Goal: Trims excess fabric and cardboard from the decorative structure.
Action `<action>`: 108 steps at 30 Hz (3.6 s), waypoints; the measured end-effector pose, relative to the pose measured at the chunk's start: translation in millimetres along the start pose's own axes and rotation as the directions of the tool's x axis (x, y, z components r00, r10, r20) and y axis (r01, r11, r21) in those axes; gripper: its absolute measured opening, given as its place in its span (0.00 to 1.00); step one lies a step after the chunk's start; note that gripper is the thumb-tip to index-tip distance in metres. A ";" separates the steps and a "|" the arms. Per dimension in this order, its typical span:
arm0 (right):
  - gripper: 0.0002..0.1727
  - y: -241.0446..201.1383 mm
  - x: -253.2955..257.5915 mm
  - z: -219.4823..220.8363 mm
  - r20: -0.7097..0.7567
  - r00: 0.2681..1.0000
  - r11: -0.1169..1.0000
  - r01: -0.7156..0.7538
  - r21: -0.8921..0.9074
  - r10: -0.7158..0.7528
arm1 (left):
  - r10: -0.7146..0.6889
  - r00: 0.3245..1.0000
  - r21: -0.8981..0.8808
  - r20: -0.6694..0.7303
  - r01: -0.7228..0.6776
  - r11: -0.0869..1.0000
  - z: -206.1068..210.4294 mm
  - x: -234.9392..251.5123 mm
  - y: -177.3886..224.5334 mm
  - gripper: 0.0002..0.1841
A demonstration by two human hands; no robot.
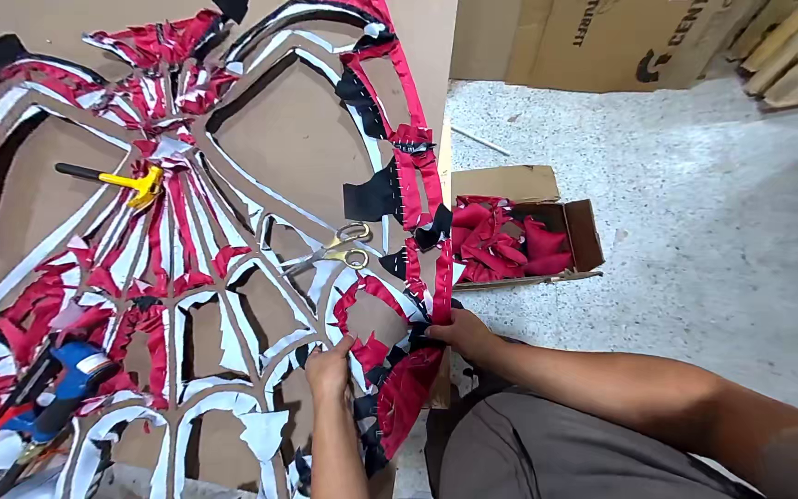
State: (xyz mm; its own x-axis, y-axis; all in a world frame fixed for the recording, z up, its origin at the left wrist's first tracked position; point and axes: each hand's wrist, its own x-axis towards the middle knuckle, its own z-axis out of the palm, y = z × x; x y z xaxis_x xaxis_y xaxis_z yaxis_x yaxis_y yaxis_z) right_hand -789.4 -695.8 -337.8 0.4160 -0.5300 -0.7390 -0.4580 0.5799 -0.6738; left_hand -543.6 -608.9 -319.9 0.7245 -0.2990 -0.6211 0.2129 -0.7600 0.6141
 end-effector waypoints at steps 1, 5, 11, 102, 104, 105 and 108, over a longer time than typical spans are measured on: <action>0.18 -2.3 0.4 -0.5 0.013 1.000 0.999 -0.004 0.048 0.004 | -0.001 1.000 -0.050 -0.029 0.000 0.999 1.5 0.4 -0.8 0.26; 0.19 3.1 12.7 -2.9 0.114 0.993 0.965 -0.056 0.256 0.027 | 0.000 0.996 -0.171 -0.088 -0.015 0.985 6.3 2.9 -6.6 0.25; 0.29 -5.2 8.4 -17.4 0.236 0.962 0.990 -0.130 -0.058 0.140 | -0.062 0.989 0.108 0.135 0.047 0.993 -31.0 -22.7 -28.8 0.19; 0.15 -238.5 94.6 147.4 0.623 0.308 -0.178 0.948 -0.263 0.719 | -0.291 0.957 -0.268 0.003 0.281 0.922 -21.5 -92.5 -83.5 0.18; 0.14 -239.5 96.1 150.8 0.623 0.299 -0.184 0.952 -0.243 0.723 | -0.290 0.957 -0.277 0.007 0.281 0.919 -22.0 -91.9 -84.0 0.17; 0.14 -240.2 96.6 151.7 0.624 0.293 -0.182 0.955 -0.236 0.724 | -0.291 0.957 -0.274 0.008 0.282 0.920 -22.0 -91.8 -84.2 0.17; 0.13 -240.2 98.1 154.5 0.627 0.272 -0.177 0.961 -0.211 0.730 | -0.293 0.956 -0.244 -0.005 0.283 0.928 -22.6 -91.9 -83.3 0.16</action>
State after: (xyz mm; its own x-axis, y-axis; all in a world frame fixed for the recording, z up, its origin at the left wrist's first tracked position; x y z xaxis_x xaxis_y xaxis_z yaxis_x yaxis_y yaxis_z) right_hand -517.2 -791.6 -248.6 0.2717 0.6670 -0.6938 0.3152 -0.7428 -0.5907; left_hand -613.0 -505.0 -303.0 0.6336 -0.0598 -0.7713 0.5624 -0.6490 0.5123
